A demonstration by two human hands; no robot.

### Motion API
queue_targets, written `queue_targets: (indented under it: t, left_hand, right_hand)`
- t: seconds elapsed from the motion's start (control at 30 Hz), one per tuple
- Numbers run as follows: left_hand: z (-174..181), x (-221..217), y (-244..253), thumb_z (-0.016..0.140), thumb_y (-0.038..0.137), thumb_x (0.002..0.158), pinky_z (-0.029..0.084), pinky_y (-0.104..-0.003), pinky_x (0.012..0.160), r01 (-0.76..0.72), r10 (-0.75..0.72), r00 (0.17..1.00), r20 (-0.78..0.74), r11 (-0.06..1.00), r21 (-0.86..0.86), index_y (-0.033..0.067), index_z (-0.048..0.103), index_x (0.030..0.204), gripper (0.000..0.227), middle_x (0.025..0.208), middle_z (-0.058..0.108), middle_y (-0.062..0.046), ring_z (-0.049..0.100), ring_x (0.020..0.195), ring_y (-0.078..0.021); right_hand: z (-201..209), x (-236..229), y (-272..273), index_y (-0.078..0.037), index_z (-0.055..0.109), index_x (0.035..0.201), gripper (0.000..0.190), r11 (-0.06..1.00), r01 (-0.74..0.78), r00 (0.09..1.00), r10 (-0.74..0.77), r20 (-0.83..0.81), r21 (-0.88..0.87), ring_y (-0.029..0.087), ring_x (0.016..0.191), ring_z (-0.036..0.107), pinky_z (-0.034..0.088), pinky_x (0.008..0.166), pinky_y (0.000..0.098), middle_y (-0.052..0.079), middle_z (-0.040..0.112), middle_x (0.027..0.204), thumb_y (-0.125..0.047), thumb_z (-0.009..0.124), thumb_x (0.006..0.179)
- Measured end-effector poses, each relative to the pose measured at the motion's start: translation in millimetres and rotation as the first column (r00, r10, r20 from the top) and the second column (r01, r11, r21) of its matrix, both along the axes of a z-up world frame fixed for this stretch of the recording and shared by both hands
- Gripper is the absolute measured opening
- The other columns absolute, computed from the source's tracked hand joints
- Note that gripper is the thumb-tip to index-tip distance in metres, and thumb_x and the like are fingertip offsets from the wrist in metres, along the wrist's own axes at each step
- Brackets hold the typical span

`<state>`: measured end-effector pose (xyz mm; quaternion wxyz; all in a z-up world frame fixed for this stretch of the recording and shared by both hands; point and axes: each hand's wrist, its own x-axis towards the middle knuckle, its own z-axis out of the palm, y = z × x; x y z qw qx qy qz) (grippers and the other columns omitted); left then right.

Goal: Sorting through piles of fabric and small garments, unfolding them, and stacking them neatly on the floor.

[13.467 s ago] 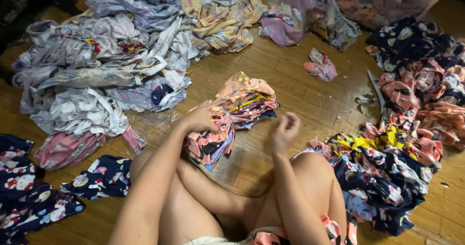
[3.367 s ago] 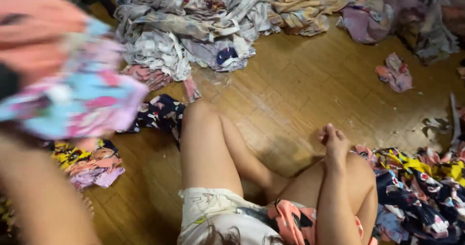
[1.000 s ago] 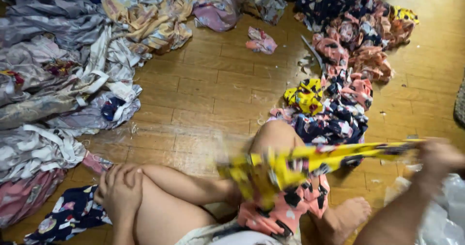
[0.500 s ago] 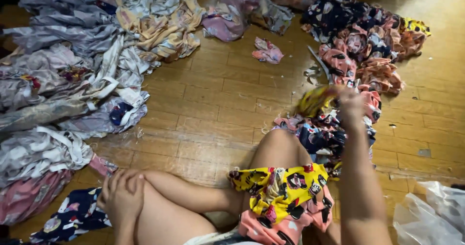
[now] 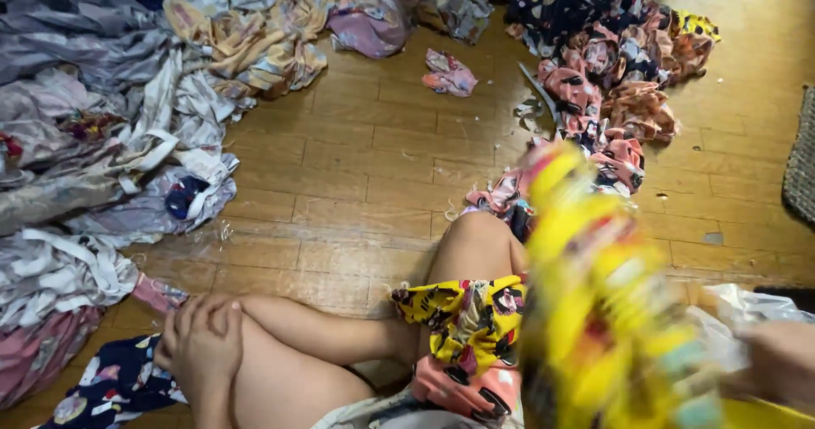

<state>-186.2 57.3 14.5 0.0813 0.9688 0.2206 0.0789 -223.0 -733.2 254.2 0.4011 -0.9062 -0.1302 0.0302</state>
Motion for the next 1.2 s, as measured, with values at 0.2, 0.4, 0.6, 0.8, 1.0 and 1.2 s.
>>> queue_targets:
  t: [0.2, 0.4, 0.6, 0.8, 1.0, 1.2]
  left_hand:
    - [7.3, 7.9, -1.5, 0.051, 0.062, 0.1, 0.026, -0.056, 0.11, -0.034, 0.032, 0.993, -0.116, 0.999, -0.02, 0.0201, 0.079, 0.112, 0.051, 0.146, 0.063, 0.006, 0.044, 0.145, -0.0266]
    - [2.1, 5.7, 0.3, 0.051, 0.061, 0.102, 0.025, -0.057, 0.11, -0.029, 0.027, 0.997, -0.076, 0.999, -0.035, 0.0151, 0.078, 0.118, 0.056, 0.147, 0.064, 0.003, 0.041, 0.148, -0.0301]
    - [7.3, 5.0, 0.9, 0.047, 0.061, 0.102, 0.025, -0.059, 0.111, -0.05, 0.042, 0.993, -0.113, 0.996, -0.068, 0.0158, 0.078, 0.112, 0.056, 0.151, 0.061, 0.004, 0.039, 0.151, -0.0301]
    - [12.4, 9.3, -1.7, 0.048, 0.062, 0.102, 0.026, -0.056, 0.109, -0.061, 0.054, 0.988, -0.145, 0.997, -0.046, 0.0201, 0.077, 0.117, 0.053, 0.147, 0.063, 0.002, 0.043, 0.145, -0.0309]
    - [-1.5, 0.2, 5.5, 0.058, 0.055, 0.102, 0.026, -0.058, 0.106, 0.016, -0.015, 1.0, 0.019, 0.999, -0.044, 0.0125, 0.076, 0.122, 0.051, 0.144, 0.066, -0.004, 0.044, 0.145, -0.0313]
    - [-0.4, 3.9, 7.1, 0.05, 0.06, 0.104, 0.021, -0.057, 0.109, -0.01, 0.003, 0.998, -0.069, 0.995, -0.101, 0.0108, 0.075, 0.123, 0.058, 0.148, 0.063, -0.006, 0.039, 0.146, -0.0343]
  right_hand:
    - [-69.8, 110.4, 119.8, -0.01, 0.077, 0.125, 0.047, 0.976, 0.158, 0.89, -0.206, -0.406, -0.15, 0.02, 0.099, 0.084, 0.068, 0.084, 0.0311, 0.005, 0.086, 0.119, -0.029, 0.069, 0.082]
    - [-195.8, 183.9, 112.1, -0.006, 0.061, 0.123, 0.056, 0.586, 0.331, 0.596, -0.737, -0.317, -0.74, 0.037, 0.109, 0.057, 0.056, 0.093, 0.0521, 0.027, 0.053, 0.123, -0.047, 0.078, 0.089]
    - [-200.0, 221.9, 2.0, -0.008, 0.081, 0.1, 0.051, 0.491, 0.375, 0.697, -0.708, -0.11, -0.787, 0.034, 0.097, 0.071, 0.017, 0.11, 0.0809, 0.016, 0.08, 0.106, -0.056, 0.081, 0.083]
    - [6.0, 166.9, 123.4, 0.008, 0.066, 0.1, 0.018, 0.862, 0.507, 0.781, -0.463, 0.42, 0.008, 0.024, 0.106, 0.051, 0.041, 0.091, 0.0338, 0.014, 0.058, 0.113, 0.014, 0.06, 0.115]
    - [18.4, 177.5, 140.1, 0.031, 0.066, 0.127, 0.024, 0.936, 0.347, 0.662, -0.285, 0.693, 0.053, 0.034, 0.114, 0.056, 0.047, 0.099, 0.0388, 0.03, 0.061, 0.134, 0.026, 0.053, 0.108]
    - [-148.6, 166.8, 54.5, 0.021, 0.056, 0.141, 0.061, 0.606, 0.673, 0.588, -0.091, 0.804, -0.423, 0.056, 0.113, 0.06, 0.038, 0.1, 0.0635, 0.04, 0.058, 0.137, 0.012, 0.065, 0.081]
